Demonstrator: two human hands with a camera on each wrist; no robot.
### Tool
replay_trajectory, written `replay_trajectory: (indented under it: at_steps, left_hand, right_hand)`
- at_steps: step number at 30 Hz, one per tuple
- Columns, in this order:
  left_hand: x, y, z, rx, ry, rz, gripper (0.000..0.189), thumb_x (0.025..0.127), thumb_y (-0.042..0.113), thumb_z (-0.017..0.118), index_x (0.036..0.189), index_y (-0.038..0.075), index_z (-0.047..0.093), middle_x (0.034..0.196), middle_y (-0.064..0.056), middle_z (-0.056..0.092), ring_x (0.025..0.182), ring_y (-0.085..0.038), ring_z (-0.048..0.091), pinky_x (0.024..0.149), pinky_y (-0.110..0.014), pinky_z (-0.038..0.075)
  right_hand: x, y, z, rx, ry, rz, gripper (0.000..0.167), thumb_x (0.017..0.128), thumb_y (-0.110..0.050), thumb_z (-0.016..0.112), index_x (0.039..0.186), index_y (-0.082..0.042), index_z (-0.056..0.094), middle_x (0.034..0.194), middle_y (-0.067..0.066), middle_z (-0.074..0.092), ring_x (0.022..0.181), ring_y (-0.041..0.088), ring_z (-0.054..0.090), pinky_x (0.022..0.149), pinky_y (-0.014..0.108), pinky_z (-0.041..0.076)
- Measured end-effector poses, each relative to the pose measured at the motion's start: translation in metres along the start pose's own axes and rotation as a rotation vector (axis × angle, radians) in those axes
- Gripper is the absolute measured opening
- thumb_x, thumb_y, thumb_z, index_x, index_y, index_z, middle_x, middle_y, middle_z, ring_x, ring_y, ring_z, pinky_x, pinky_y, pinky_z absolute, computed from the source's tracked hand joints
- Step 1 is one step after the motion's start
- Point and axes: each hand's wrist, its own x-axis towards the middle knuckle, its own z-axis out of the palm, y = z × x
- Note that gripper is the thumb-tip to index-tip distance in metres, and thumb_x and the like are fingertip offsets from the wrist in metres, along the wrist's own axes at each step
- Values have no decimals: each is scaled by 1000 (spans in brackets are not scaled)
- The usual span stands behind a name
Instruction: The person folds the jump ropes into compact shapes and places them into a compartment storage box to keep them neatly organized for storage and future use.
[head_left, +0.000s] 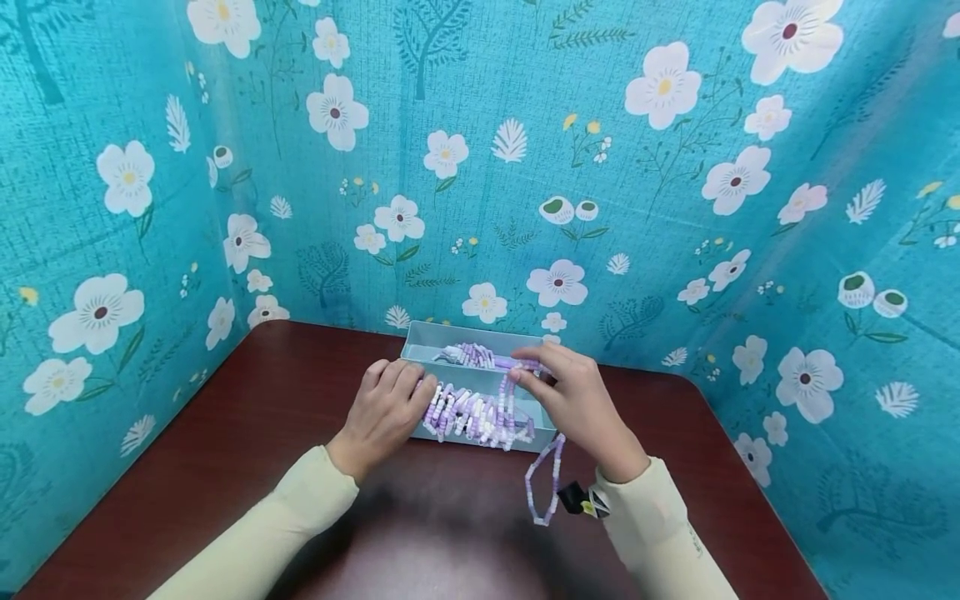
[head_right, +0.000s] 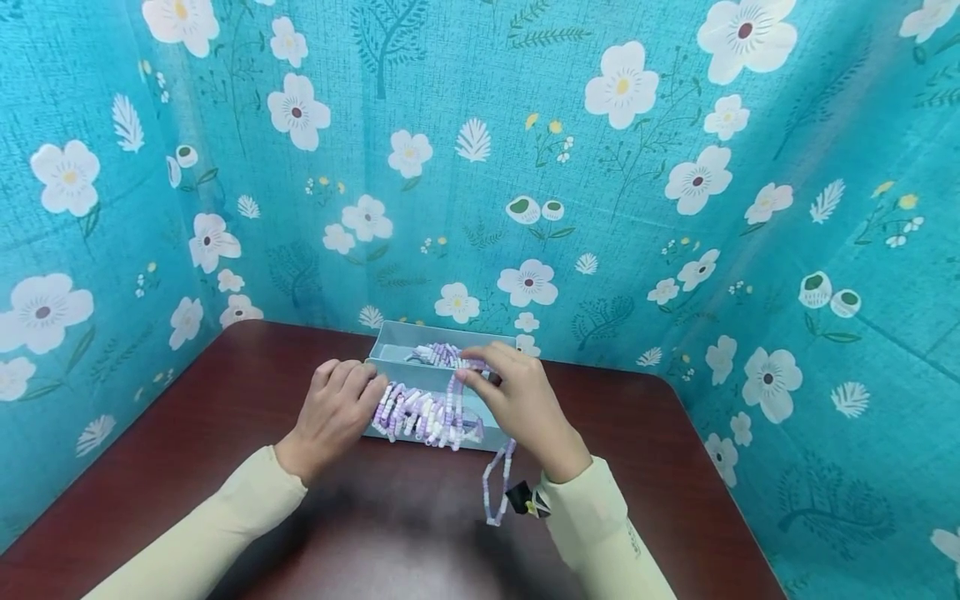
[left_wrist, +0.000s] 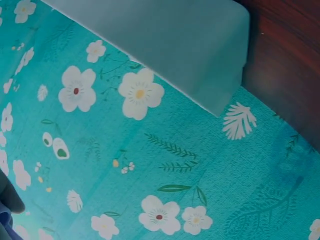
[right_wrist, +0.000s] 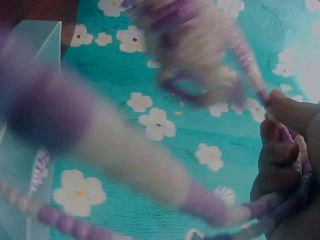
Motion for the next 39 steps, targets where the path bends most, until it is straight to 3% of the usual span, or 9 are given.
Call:
replay_trajectory:
  at_steps: [7, 12, 20, 23, 25, 27, 30, 35, 39]
  left_hand:
    - [11, 3, -10, -36, 170, -26, 4, 93, 4, 50, 96, 3, 53, 94, -15, 55, 85, -32, 55, 74, -49, 38]
    - [16, 4, -14, -58, 189, -76, 9, 93, 7, 51, 99, 2, 54, 94, -16, 55, 85, -33, 54, 75, -50, 37]
    - [19, 5, -12, -57, 186, -199, 19, 96, 16, 53, 104, -1, 52, 96, -19, 54, 86, -34, 53, 75, -52, 37]
    - [21, 5, -11, -53, 169, -243, 22, 95, 18, 53, 106, -2, 51, 97, -20, 52, 86, -36, 51, 76, -54, 37]
    - [22, 5, -11, -49, 159, -265, 22, 94, 17, 54, 106, -2, 51, 97, -20, 52, 86, -36, 51, 76, -55, 37]
    - [22, 4, -10, -43, 150, -283, 23, 93, 16, 55, 106, -3, 50, 97, -21, 51, 86, -36, 50, 76, -55, 37]
    - [22, 3, -9, -24, 129, -308, 26, 89, 11, 61, 107, -3, 50, 98, -21, 51, 87, -36, 50, 76, -54, 37]
    - [22, 0, -8, 29, 102, -333, 44, 78, 10, 76, 110, -3, 48, 99, -21, 50, 88, -36, 50, 76, -53, 38]
    - [24, -6, -5, 51, 75, -339, 44, 79, 10, 77, 110, -2, 48, 98, -20, 49, 87, -35, 49, 77, -52, 38]
  right_hand:
    - [-7, 20, 13, 146, 3, 116, 23, 91, -27, 69, 111, -17, 74, 103, -8, 67, 99, 12, 59, 76, 37, 51]
    - [-12, 29, 26, 242, -32, 175, 20, 94, -28, 65, 110, -21, 75, 99, -11, 64, 92, 11, 56, 71, 33, 50]
    - [-26, 25, 61, 566, -85, 280, 31, 101, -5, 41, 89, 2, 69, 80, 12, 63, 63, 23, 54, 54, 34, 46]
    - [-33, 17, 75, 629, -126, 335, 40, 103, -6, 32, 83, 6, 65, 67, 15, 60, 55, 23, 53, 54, 34, 46]
    - [-35, 11, 84, 672, -136, 375, 50, 107, -20, 27, 80, 5, 62, 62, 15, 57, 54, 22, 54, 56, 33, 47]
    - [-35, 4, 93, 737, -139, 398, 56, 107, -36, 27, 89, 4, 62, 61, 17, 56, 54, 27, 56, 54, 35, 48]
    - [-32, -9, 101, 810, -157, 463, 55, 107, -39, 26, 101, 4, 59, 61, 23, 54, 52, 30, 56, 51, 40, 49]
    - [-32, -15, 115, 716, -263, 443, 37, 107, -27, 30, 124, -4, 53, 70, 16, 61, 51, 26, 60, 51, 43, 51]
    - [-35, -15, 125, 674, -294, 443, 42, 105, -30, 40, 146, -20, 36, 90, 8, 63, 51, 23, 60, 51, 41, 52]
